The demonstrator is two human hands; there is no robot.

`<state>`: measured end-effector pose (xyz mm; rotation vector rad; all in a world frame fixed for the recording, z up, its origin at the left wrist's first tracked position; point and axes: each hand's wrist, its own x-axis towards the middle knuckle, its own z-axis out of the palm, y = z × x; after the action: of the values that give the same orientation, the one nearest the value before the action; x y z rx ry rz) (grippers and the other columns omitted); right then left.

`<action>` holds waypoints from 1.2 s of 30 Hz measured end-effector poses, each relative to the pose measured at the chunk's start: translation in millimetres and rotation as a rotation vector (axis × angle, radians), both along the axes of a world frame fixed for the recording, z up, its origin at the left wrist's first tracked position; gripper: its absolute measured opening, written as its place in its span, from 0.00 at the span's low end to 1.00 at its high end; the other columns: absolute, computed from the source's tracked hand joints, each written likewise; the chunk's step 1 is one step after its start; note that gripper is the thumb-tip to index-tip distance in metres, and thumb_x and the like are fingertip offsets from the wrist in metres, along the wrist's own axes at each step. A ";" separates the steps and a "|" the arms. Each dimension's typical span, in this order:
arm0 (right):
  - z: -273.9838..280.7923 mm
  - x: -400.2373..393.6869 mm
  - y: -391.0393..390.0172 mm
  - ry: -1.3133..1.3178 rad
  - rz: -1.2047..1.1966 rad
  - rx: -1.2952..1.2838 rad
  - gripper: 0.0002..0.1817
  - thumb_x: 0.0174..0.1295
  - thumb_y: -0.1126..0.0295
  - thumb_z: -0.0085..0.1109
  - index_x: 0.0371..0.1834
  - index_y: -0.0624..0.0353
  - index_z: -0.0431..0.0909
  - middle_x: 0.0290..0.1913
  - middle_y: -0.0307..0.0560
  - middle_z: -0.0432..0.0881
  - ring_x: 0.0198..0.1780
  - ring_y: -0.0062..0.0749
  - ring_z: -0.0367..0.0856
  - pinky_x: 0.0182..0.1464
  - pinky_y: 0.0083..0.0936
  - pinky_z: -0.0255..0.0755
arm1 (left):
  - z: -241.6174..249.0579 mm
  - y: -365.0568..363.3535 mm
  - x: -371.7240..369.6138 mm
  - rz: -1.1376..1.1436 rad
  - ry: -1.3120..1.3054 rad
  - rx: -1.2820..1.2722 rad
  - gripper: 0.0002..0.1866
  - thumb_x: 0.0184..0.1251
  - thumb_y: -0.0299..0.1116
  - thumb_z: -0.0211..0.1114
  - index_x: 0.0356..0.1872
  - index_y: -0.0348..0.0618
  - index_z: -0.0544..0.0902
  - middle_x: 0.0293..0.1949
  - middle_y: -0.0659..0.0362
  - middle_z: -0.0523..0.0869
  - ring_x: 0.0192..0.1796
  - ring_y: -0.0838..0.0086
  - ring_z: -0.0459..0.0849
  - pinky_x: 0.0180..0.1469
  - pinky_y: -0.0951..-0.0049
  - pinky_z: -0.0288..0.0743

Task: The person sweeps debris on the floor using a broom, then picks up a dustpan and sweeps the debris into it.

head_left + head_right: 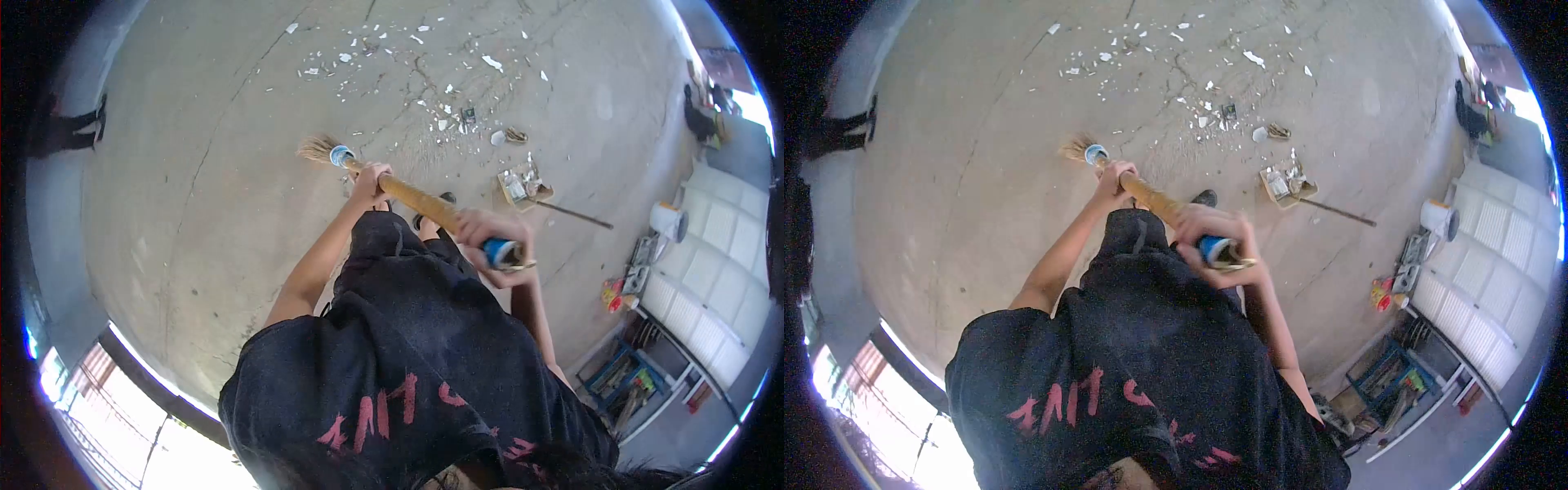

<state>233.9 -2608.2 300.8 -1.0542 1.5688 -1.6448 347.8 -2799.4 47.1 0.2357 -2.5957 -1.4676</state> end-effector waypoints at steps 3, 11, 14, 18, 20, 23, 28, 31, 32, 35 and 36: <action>7.0 4.4 13.2 0.175 -0.004 -0.005 0.04 0.41 0.77 0.52 0.14 0.62 0.68 0.18 0.46 0.72 0.24 0.37 0.73 0.38 0.35 0.69 | -50.4 33.4 -19.5 -0.058 0.085 0.025 0.21 0.33 0.40 0.68 0.31 0.46 0.73 0.30 0.55 0.77 0.37 0.57 0.74 0.41 0.62 0.66; 62.6 -13.1 70.8 0.410 -0.220 0.048 0.06 0.38 0.78 0.52 0.12 0.60 0.65 0.14 0.45 0.70 0.19 0.35 0.72 0.31 0.29 0.70 | -26.8 171.0 -152.4 -0.325 0.313 0.241 0.23 0.30 0.30 0.70 0.34 0.45 0.73 0.34 0.54 0.77 0.39 0.58 0.75 0.42 0.62 0.67; 76.0 -24.6 90.4 0.461 -0.250 0.008 0.06 0.37 0.78 0.53 0.12 0.60 0.65 0.15 0.43 0.71 0.20 0.34 0.74 0.28 0.27 0.70 | 22.7 184.2 -163.3 -0.412 0.210 0.299 0.19 0.31 0.29 0.68 0.32 0.44 0.74 0.31 0.52 0.78 0.38 0.58 0.76 0.39 0.62 0.68; 95.0 -50.4 137.7 0.253 -0.335 -0.242 0.07 0.36 0.76 0.56 0.13 0.60 0.66 0.14 0.43 0.71 0.19 0.34 0.74 0.27 0.27 0.70 | 90.2 180.9 -143.0 -0.265 0.126 0.096 0.19 0.31 0.32 0.70 0.30 0.42 0.74 0.29 0.52 0.78 0.36 0.59 0.76 0.40 0.64 0.67; 76.3 -57.1 152.7 0.136 -0.293 -0.373 0.07 0.37 0.75 0.56 0.12 0.60 0.67 0.14 0.44 0.71 0.19 0.34 0.74 0.28 0.27 0.70 | 89.0 162.6 -123.1 -0.266 0.035 0.007 0.20 0.29 0.32 0.70 0.31 0.43 0.76 0.30 0.52 0.78 0.37 0.58 0.76 0.40 0.63 0.67; 25.2 -53.2 149.8 -0.004 -0.552 -0.283 0.07 0.37 0.76 0.55 0.11 0.61 0.66 0.13 0.46 0.70 0.19 0.35 0.73 0.28 0.27 0.70 | 53.9 136.8 -88.0 -0.177 -0.172 -0.071 0.20 0.27 0.31 0.70 0.29 0.43 0.76 0.30 0.52 0.78 0.38 0.58 0.76 0.41 0.63 0.67; 1.3 -39.0 129.4 0.027 -0.278 -0.224 0.08 0.38 0.77 0.52 0.09 0.62 0.64 0.12 0.46 0.68 0.16 0.34 0.69 0.22 0.25 0.65 | -11.3 154.2 -77.6 -0.150 0.011 0.080 0.20 0.27 0.32 0.69 0.27 0.42 0.73 0.30 0.52 0.77 0.38 0.55 0.74 0.40 0.61 0.67; 20.2 -40.4 149.0 0.152 -0.360 -0.146 0.08 0.35 0.76 0.51 0.09 0.61 0.62 0.11 0.44 0.66 0.14 0.34 0.68 0.21 0.24 0.65 | -46.7 218.8 -109.0 -0.188 0.252 0.223 0.22 0.28 0.30 0.68 0.32 0.42 0.72 0.34 0.50 0.75 0.40 0.55 0.74 0.44 0.62 0.65; 27.2 -43.1 158.3 0.219 -0.401 -0.115 0.08 0.34 0.76 0.51 0.08 0.61 0.62 0.10 0.44 0.66 0.13 0.34 0.67 0.21 0.24 0.65 | -35.1 238.8 -124.7 -0.205 0.304 0.283 0.21 0.29 0.29 0.68 0.31 0.42 0.72 0.32 0.51 0.76 0.39 0.56 0.74 0.44 0.62 0.65; 51.1 -43.7 176.2 0.265 -0.442 -0.071 0.08 0.35 0.75 0.51 0.08 0.60 0.62 0.10 0.43 0.64 0.12 0.33 0.67 0.20 0.24 0.64 | 1.3 275.1 -155.7 -0.300 0.243 0.344 0.18 0.29 0.28 0.67 0.28 0.42 0.72 0.29 0.52 0.76 0.36 0.57 0.75 0.42 0.63 0.66; 57.8 -43.3 180.6 0.307 -0.436 -0.050 0.09 0.35 0.75 0.51 0.08 0.60 0.62 0.09 0.42 0.64 0.12 0.33 0.67 0.20 0.24 0.64 | 9.6 281.6 -161.9 -0.380 0.118 0.335 0.17 0.29 0.28 0.67 0.26 0.42 0.72 0.28 0.52 0.76 0.35 0.57 0.75 0.42 0.63 0.66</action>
<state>190.7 -2427.6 358.5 -1.0842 2.0846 -1.8765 185.9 -2517.7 56.7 -0.3197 -2.3774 -1.9715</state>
